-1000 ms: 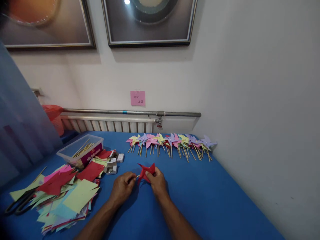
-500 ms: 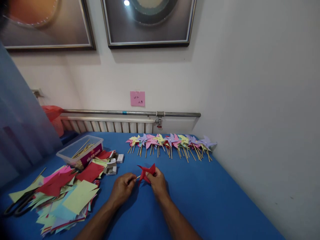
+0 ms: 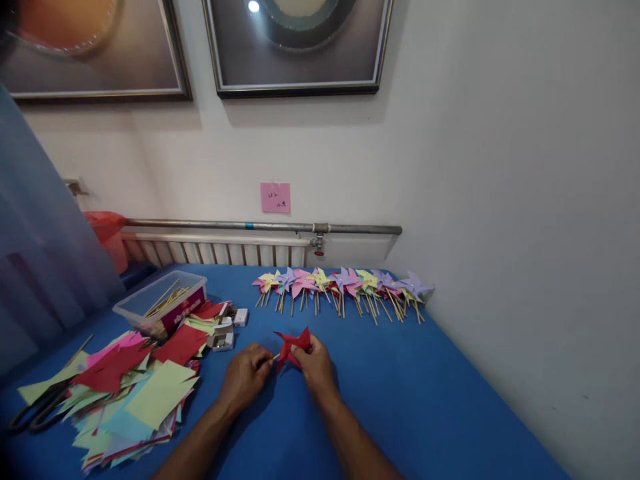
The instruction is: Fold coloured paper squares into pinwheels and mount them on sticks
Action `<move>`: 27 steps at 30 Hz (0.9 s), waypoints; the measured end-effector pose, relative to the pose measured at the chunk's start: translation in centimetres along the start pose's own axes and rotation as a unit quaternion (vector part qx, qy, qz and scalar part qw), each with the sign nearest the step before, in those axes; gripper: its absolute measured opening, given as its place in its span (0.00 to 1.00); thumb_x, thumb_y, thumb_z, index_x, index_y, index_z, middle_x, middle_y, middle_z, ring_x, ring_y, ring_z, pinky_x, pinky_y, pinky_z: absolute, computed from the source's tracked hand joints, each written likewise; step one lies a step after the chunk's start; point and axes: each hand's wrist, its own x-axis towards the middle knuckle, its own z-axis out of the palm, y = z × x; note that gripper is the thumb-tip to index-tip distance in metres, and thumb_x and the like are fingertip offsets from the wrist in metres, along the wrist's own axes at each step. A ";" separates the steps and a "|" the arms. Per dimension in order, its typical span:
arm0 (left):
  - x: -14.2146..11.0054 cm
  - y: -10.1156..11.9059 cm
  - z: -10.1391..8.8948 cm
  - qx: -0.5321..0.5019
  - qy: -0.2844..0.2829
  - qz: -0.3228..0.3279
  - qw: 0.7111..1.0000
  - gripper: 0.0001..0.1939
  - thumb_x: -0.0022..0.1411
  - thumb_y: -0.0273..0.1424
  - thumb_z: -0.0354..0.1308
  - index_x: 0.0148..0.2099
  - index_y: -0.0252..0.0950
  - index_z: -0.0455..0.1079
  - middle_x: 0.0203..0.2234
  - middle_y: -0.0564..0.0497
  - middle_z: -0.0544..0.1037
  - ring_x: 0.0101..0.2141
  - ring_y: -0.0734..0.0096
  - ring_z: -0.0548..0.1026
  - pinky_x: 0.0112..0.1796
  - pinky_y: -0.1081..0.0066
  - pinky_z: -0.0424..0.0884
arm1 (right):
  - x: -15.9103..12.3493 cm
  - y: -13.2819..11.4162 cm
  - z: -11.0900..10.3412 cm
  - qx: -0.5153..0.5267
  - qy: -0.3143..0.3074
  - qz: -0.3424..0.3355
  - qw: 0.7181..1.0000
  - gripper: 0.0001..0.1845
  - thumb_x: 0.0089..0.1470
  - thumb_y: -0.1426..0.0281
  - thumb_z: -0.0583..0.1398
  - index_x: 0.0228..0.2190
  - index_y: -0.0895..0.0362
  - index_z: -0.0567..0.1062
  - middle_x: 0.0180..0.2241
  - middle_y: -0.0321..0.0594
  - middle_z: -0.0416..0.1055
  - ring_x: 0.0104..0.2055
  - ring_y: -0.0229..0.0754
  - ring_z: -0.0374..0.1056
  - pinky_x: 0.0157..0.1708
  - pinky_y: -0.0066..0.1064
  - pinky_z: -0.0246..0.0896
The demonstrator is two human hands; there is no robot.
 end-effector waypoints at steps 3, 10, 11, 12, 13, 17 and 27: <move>0.1 -0.2 0.0 -0.014 -0.006 -0.007 1.000 0.11 0.65 0.29 0.55 0.34 0.38 0.79 0.31 0.49 0.76 0.36 0.66 0.74 0.38 0.71 0.62 | 0.1 -0.4 0.1 0.013 0.006 0.020 1.000 0.19 0.35 0.60 0.76 0.29 0.55 0.80 0.25 0.36 0.80 0.27 0.44 0.74 0.31 0.33 0.69; 1.4 -1.4 1.2 -0.298 0.055 -0.145 0.942 0.10 0.57 0.37 0.61 0.29 0.36 0.72 0.20 0.57 0.69 0.23 0.74 0.65 0.28 0.73 0.60 | -0.1 -1.7 -0.3 0.044 0.045 0.028 0.998 0.26 0.42 0.53 0.73 0.38 0.54 0.77 0.32 0.40 0.82 0.30 0.46 0.78 0.31 0.33 0.70; 1.6 -1.5 1.2 -0.326 0.059 -0.157 0.930 0.10 0.55 0.38 0.62 0.28 0.37 0.71 0.18 0.58 0.68 0.22 0.75 0.64 0.27 0.74 0.59 | -0.3 -1.8 -0.3 0.024 0.043 0.017 0.999 0.23 0.43 0.52 0.72 0.36 0.54 0.77 0.30 0.39 0.81 0.28 0.44 0.76 0.29 0.32 0.68; 1.7 -1.6 1.3 -0.348 0.063 -0.164 0.921 0.11 0.54 0.39 0.63 0.27 0.37 0.70 0.18 0.59 0.67 0.21 0.76 0.63 0.26 0.74 0.59 | -0.7 -2.0 -0.2 -0.006 0.033 0.004 0.999 0.21 0.45 0.51 0.70 0.33 0.53 0.77 0.27 0.37 0.79 0.26 0.43 0.74 0.27 0.31 0.66; 1.8 -1.7 1.3 -0.365 0.065 -0.168 0.913 0.13 0.53 0.40 0.64 0.27 0.37 0.69 0.17 0.59 0.66 0.20 0.76 0.63 0.25 0.74 0.58 | -1.1 -2.0 0.0 -0.045 0.014 -0.012 0.999 0.19 0.48 0.51 0.69 0.30 0.53 0.76 0.24 0.34 0.76 0.24 0.41 0.71 0.26 0.30 0.63; 1.9 -1.7 1.4 -0.408 0.071 -0.180 0.892 0.19 0.48 0.47 0.68 0.27 0.37 0.69 0.14 0.59 0.67 0.16 0.77 0.62 0.21 0.75 0.57 | -3.4 -2.3 1.2 -0.215 -0.091 -0.099 0.967 0.13 0.58 0.59 0.62 0.25 0.52 0.76 0.20 0.31 0.70 0.24 0.39 0.64 0.26 0.29 0.53; 2.3 -0.8 1.9 -0.452 0.084 -0.174 0.871 0.22 0.43 0.49 0.70 0.25 0.38 0.67 0.11 0.59 0.67 0.13 0.77 0.63 0.18 0.75 0.56 | -5.1 -2.1 2.3 -0.376 -0.187 -0.153 0.895 0.08 0.58 0.70 0.62 0.26 0.53 0.76 0.26 0.35 0.78 0.28 0.40 0.69 0.31 0.29 0.53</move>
